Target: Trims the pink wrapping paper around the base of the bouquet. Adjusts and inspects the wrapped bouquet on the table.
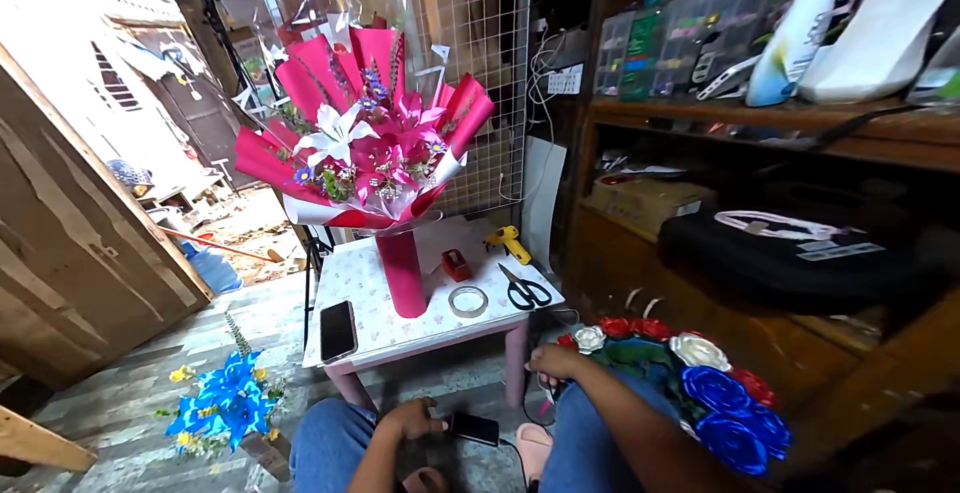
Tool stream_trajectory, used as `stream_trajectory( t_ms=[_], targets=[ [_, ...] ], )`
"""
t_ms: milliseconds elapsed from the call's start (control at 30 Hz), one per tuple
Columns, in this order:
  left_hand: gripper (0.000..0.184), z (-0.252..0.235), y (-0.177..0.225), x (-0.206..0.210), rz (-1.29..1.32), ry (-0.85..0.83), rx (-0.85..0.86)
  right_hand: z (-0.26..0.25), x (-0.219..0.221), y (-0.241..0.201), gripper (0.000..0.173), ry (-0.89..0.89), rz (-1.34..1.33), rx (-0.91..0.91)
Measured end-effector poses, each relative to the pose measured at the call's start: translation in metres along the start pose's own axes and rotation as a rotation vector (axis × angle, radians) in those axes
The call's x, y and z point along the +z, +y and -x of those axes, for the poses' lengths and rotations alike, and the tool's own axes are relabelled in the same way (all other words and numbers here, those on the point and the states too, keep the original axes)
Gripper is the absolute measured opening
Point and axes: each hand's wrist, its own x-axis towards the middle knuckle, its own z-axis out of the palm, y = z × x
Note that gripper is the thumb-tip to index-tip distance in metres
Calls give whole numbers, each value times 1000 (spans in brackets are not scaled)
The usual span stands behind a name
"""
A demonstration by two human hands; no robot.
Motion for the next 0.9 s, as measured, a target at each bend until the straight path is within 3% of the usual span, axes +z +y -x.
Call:
stream_trajectory(
  t_ms=[533, 633, 667, 733, 833, 900],
  targets=[
    [67, 0, 2, -1, -3, -9, 6, 2, 1, -5, 40, 18, -13, -51],
    [67, 2, 2, -1, -1, -19, -2, 42, -1, -46, 35, 254, -274, -370],
    [67, 2, 2, -2, 0, -12, -1, 63, -5, -67, 33, 377, -349, -533],
    [62, 1, 2, -6, 35, 48, 30, 115, -14, -109, 30, 680, -432, -1022],
    [43, 5, -4, -18, 180, 326, 109, 210, -44, -162, 30, 965, -414, -1753],
    [31, 15, -8, -31, 322, 640, 195, 276, -62, -179, 25, 1077, -372, -1965]
  ],
)
